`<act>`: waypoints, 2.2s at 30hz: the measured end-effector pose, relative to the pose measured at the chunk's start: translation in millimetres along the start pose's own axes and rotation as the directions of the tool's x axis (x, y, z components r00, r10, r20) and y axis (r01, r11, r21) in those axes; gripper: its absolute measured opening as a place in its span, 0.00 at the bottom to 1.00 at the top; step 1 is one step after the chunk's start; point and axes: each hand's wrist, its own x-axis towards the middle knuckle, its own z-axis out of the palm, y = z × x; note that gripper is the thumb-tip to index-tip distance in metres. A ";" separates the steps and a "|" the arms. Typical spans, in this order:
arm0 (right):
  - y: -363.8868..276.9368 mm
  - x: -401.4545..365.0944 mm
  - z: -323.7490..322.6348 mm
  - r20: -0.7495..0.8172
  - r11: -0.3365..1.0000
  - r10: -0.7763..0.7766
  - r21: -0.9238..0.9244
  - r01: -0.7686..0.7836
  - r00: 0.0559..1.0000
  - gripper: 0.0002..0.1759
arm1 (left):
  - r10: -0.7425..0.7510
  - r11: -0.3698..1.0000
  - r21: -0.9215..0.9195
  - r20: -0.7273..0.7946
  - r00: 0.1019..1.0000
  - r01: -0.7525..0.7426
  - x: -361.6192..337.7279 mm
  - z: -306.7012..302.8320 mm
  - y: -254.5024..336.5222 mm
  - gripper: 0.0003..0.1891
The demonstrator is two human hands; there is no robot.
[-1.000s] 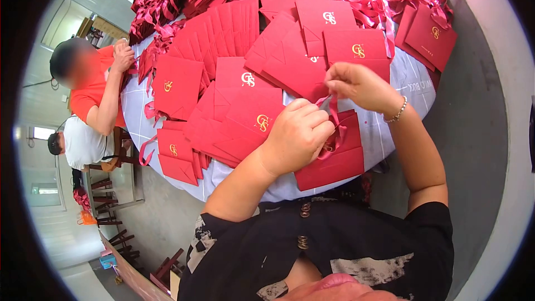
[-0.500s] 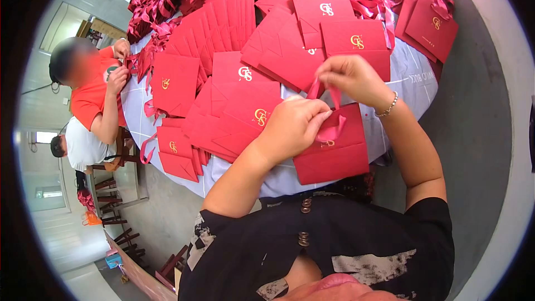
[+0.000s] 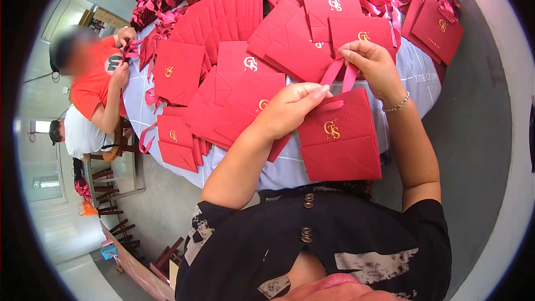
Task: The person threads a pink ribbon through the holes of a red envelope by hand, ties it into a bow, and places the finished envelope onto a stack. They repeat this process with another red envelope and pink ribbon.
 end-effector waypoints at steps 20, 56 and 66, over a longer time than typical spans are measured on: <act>-8.8 -70.3 23.9 0.513 0.321 -0.344 -0.722 0.612 0.786 0.07 | -0.055 0.903 0.426 0.001 0.998 0.050 8.4 -8.3 -11.0 0.12; -28.9 -51.8 18.9 0.719 0.417 0.009 -0.634 0.651 0.695 0.04 | -0.099 0.837 0.547 0.145 0.984 0.003 5.2 -6.3 -6.7 0.13; 8.1 -65.4 20.1 0.628 0.043 -0.372 -0.724 0.689 0.683 0.07 | -0.098 0.837 0.546 0.078 0.992 0.040 5.3 -6.7 -1.0 0.12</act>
